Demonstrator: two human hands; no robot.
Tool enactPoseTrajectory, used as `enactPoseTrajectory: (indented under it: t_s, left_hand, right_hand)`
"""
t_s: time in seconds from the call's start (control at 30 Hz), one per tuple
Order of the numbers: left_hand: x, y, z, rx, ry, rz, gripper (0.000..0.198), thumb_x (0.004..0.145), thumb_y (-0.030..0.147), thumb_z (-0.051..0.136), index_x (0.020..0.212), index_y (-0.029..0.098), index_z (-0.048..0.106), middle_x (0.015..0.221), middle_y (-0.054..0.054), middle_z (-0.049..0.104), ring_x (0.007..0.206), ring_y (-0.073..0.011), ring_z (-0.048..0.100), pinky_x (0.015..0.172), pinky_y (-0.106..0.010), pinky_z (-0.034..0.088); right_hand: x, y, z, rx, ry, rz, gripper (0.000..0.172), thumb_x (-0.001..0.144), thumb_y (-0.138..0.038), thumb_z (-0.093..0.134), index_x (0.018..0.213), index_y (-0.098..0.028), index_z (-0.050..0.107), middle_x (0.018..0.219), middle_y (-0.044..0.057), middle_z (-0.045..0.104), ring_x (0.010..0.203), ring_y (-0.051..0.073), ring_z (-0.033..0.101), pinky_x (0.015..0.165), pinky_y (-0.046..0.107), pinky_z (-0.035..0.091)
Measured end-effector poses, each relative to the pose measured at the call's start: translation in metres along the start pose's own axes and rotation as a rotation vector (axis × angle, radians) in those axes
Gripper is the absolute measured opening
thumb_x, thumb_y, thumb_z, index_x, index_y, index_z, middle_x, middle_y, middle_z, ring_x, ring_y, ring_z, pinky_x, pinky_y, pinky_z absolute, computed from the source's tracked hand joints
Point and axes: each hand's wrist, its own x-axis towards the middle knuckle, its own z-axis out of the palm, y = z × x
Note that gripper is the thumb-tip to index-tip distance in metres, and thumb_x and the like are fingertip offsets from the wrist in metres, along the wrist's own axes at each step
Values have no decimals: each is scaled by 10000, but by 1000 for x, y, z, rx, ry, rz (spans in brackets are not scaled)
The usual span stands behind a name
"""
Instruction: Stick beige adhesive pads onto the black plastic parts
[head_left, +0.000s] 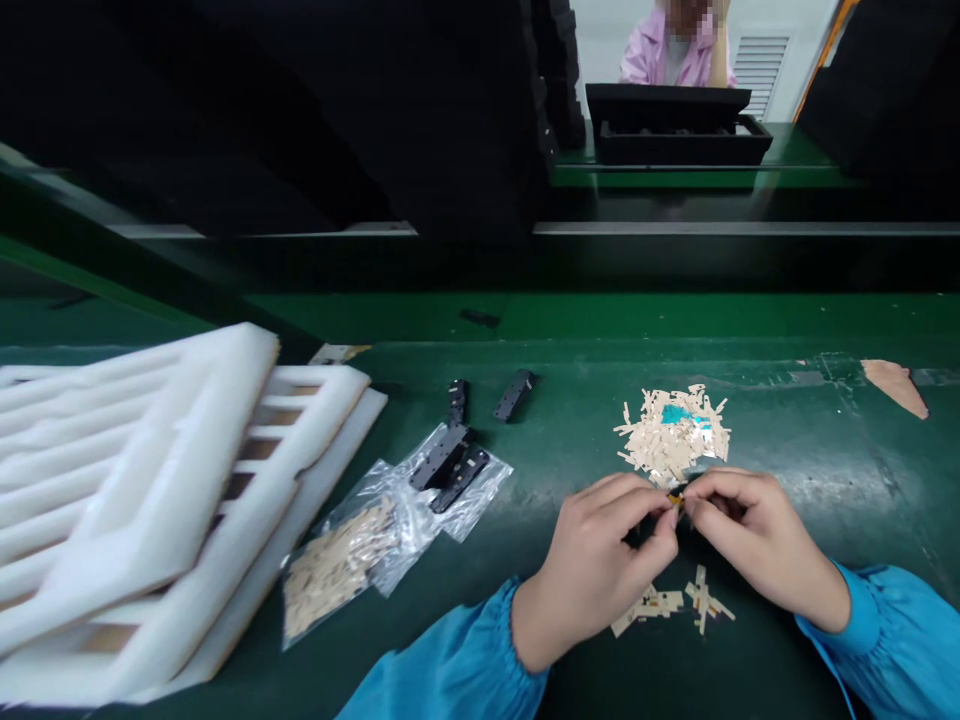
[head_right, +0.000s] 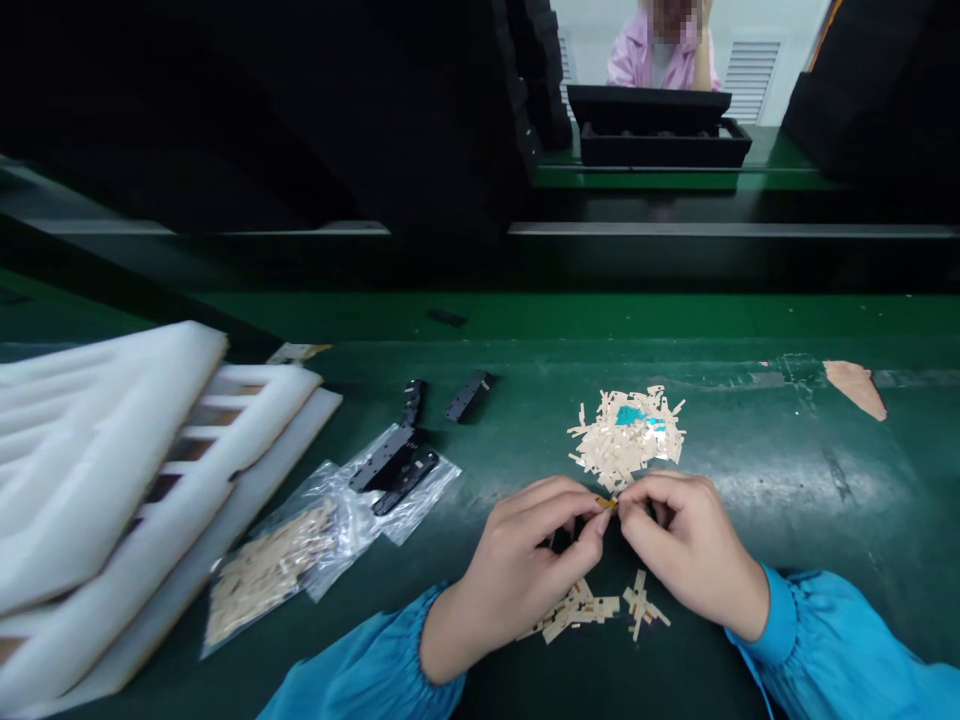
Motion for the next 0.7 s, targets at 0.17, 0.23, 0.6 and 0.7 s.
enactPoseTrajectory:
  t_s: [0.17,0.23,0.6,0.7]
  left_hand:
    - [1,1,-1,30,16,44,97,909,110,616,859,165,678,780,-20,697,682,-140,636,623,-259,488]
    - [1,2,-1,52,16,66,100,913,112,611,861,163,679,777,-20,698,675,-141,636,617,-262,486]
    - [-2,0,0,81,31,108,77,914,129,632,865,163,683,781,-14,706,667,-135,637,610,-265,492]
    - [-2,0,1,109,35,133,87,912,124,629,857,163,684,767,-8,705,647,-130,626,600,-266,480]
  right_hand:
    - [-1,-3,0,-82,14,-49,159,900,-207,600,814,-195,732,674,-8,587,583,157,498,553,292,358]
    - [-2,-3,-1,-113,17,-79,170,909,-195,585,815,-193,727,684,-3,600,598,160,509,574,296,374]
    - [-2,-3,0,-184,36,-198,144,919,-162,578,849,-190,700,700,1,598,638,173,543,612,310,389]
    - [-3,-2,0,-212,47,-246,162,930,-152,548,858,-183,690,715,7,604,663,179,560,634,315,403]
